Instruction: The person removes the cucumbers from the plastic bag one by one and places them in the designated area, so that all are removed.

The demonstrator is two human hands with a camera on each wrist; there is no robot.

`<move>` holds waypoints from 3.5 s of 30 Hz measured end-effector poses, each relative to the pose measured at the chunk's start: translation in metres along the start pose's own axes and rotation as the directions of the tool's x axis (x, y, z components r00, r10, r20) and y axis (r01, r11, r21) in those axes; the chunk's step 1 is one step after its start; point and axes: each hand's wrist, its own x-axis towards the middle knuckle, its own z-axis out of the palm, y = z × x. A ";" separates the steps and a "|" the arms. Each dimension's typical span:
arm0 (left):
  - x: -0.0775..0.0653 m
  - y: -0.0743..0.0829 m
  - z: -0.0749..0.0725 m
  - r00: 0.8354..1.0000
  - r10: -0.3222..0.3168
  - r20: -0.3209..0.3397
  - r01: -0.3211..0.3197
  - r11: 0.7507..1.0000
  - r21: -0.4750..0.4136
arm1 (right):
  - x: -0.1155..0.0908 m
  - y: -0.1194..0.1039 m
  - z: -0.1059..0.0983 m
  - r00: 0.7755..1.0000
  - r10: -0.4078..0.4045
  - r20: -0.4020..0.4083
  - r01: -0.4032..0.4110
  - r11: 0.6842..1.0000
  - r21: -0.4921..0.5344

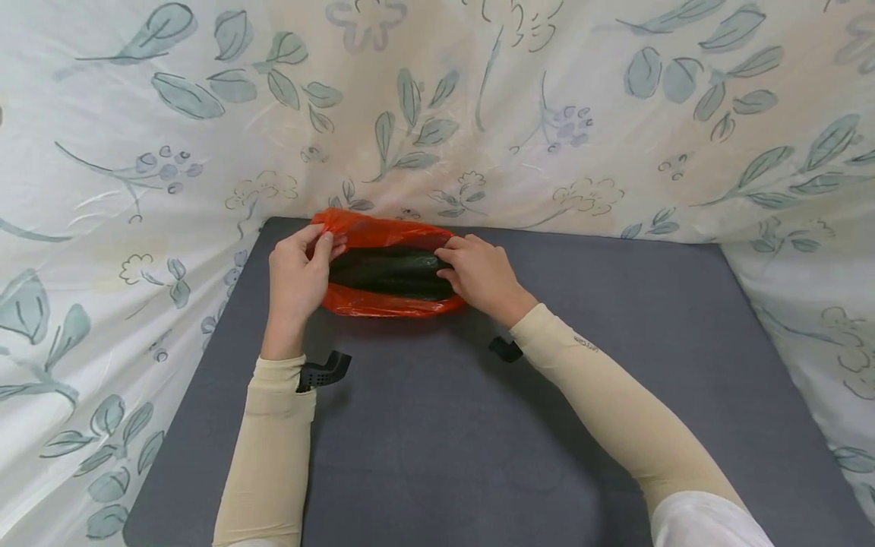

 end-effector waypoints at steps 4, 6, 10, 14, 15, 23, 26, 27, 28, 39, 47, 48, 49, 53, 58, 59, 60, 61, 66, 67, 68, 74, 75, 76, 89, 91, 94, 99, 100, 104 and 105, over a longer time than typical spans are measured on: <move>-0.001 -0.001 0.000 1.000 0.001 0.009 -0.001 1.000 -0.020 | -0.001 0.002 -0.008 0.999 -0.004 -0.038 0.005 1.000 0.010; -0.001 -0.001 0.000 1.000 0.005 0.013 -0.005 1.000 -0.022 | -0.001 0.002 -0.014 0.998 -0.007 -0.057 0.008 1.000 0.020; 0.000 -0.001 -0.001 1.000 0.008 0.014 -0.008 1.000 -0.016 | -0.003 0.005 -0.022 0.998 0.001 -0.064 0.002 0.999 0.041; 0.001 -0.002 0.000 1.000 0.007 0.018 -0.007 1.000 0.001 | -0.006 0.010 -0.025 0.998 0.013 -0.066 -0.010 0.998 0.054; 0.001 -0.002 0.000 1.000 0.006 0.018 -0.006 1.000 0.005 | -0.007 0.011 -0.026 0.998 0.017 -0.066 -0.013 0.998 0.057; 0.001 -0.002 0.000 1.000 0.007 0.011 -0.008 0.999 0.045 | -0.017 0.025 -0.027 0.997 0.046 -0.059 -0.040 0.994 0.098; 0.001 -0.001 0.000 1.000 0.003 0.011 -0.004 0.999 0.047 | -0.021 0.030 -0.026 0.996 0.048 -0.077 -0.039 0.992 0.119; 0.001 -0.002 0.000 1.000 0.002 0.012 -0.002 0.999 0.046 | -0.023 0.032 -0.026 0.995 0.049 -0.082 -0.038 0.992 0.124; 0.001 -0.002 0.000 1.000 0.001 0.015 -0.001 0.999 0.042 | -0.024 0.033 -0.026 0.995 0.048 -0.084 -0.037 0.991 0.126; 0.000 -0.001 -0.001 1.000 -0.018 0.026 0.017 1.000 0.020 | -0.035 0.047 -0.028 0.993 0.079 -0.082 -0.066 0.987 0.147; 0.000 0.000 0.000 1.000 -0.012 0.026 0.011 1.000 0.025 | -0.047 0.059 -0.030 0.989 0.092 -0.113 -0.074 0.985 0.155; 0.000 -0.001 0.001 1.000 -0.013 0.024 0.012 1.000 0.026 | -0.048 0.061 -0.030 0.989 0.095 -0.117 -0.076 0.985 0.157; 0.001 -0.001 0.001 1.000 -0.013 0.023 0.012 1.000 0.028 | -0.049 0.062 -0.030 0.988 0.098 -0.120 -0.078 0.984 0.162; 0.000 0.000 0.001 0.999 -0.024 0.025 0.023 0.999 0.038 | -0.053 0.068 -0.031 0.986 0.115 -0.125 -0.093 0.982 0.166; -0.002 0.001 0.002 0.999 -0.034 0.022 0.032 0.998 0.049 | -0.059 0.075 -0.034 0.982 0.138 -0.132 -0.115 0.980 0.163; -0.002 0.001 0.002 0.999 -0.029 0.021 0.028 0.998 0.047 | -0.060 0.076 -0.035 0.981 0.140 -0.134 -0.119 0.980 0.159; -0.001 0.001 0.002 0.999 -0.026 0.022 0.025 0.999 0.044 | -0.062 0.078 -0.037 0.980 0.144 -0.136 -0.122 0.980 0.157; -0.001 0.000 0.002 1.000 -0.022 0.022 0.022 0.999 0.040 | -0.063 0.079 -0.037 0.980 0.146 -0.136 -0.125 0.980 0.152; 0.000 0.000 0.002 1.000 -0.018 0.020 0.017 0.999 0.045 | -0.068 0.087 -0.041 0.978 0.159 -0.136 -0.137 0.979 0.153; 0.000 0.000 0.003 1.000 -0.017 0.020 0.016 0.999 0.048 | -0.069 0.089 -0.041 0.977 0.160 -0.138 -0.139 0.978 0.155; 0.000 0.000 0.003 1.000 -0.016 0.020 0.015 0.999 0.050 | -0.070 0.091 -0.041 0.977 0.162 -0.140 -0.139 0.977 0.159; 0.000 -0.002 0.003 1.000 -0.009 0.020 0.008 0.999 0.050 | -0.078 0.100 -0.043 0.975 0.161 -0.153 -0.134 0.975 0.176; 0.000 -0.002 0.003 1.000 -0.009 0.019 0.009 0.999 0.049 | -0.080 0.102 -0.044 0.974 0.163 -0.156 -0.134 0.975 0.177; 0.000 -0.003 0.002 1.000 -0.010 0.020 0.009 0.999 0.049 | -0.082 0.103 -0.045 0.973 0.166 -0.158 -0.137 0.974 0.179; -0.001 -0.002 0.001 0.999 -0.029 0.018 0.027 0.995 0.094 | -0.108 0.129 -0.050 0.966 0.187 -0.177 -0.160 0.975 0.152; -0.001 -0.003 0.001 1.000 -0.024 0.019 0.022 0.996 0.092 | -0.112 0.131 -0.052 0.964 0.197 -0.176 -0.172 0.974 0.150; -0.002 -0.005 0.002 1.000 -0.018 0.023 0.016 0.996 0.084 | -0.119 0.135 -0.055 0.961 0.211 -0.179 -0.187 0.972 0.142; -0.001 -0.004 0.002 1.000 -0.017 0.016 0.015 0.996 0.091 | -0.128 0.143 -0.059 0.956 0.219 -0.193 -0.193 0.971 0.144; -0.001 -0.003 0.002 1.000 -0.016 0.016 0.015 0.995 0.094 | -0.129 0.144 -0.059 0.956 0.223 -0.193 -0.197 0.969 0.148; 0.000 -0.001 0.002 1.000 -0.016 0.023 0.014 0.995 0.097 | -0.134 0.149 -0.059 0.951 0.243 -0.191 -0.218 0.965 0.146; 0.000 -0.001 0.002 1.000 -0.017 0.025 0.015 0.996 0.093 | -0.135 0.151 -0.059 0.950 0.248 -0.192 -0.223 0.964 0.143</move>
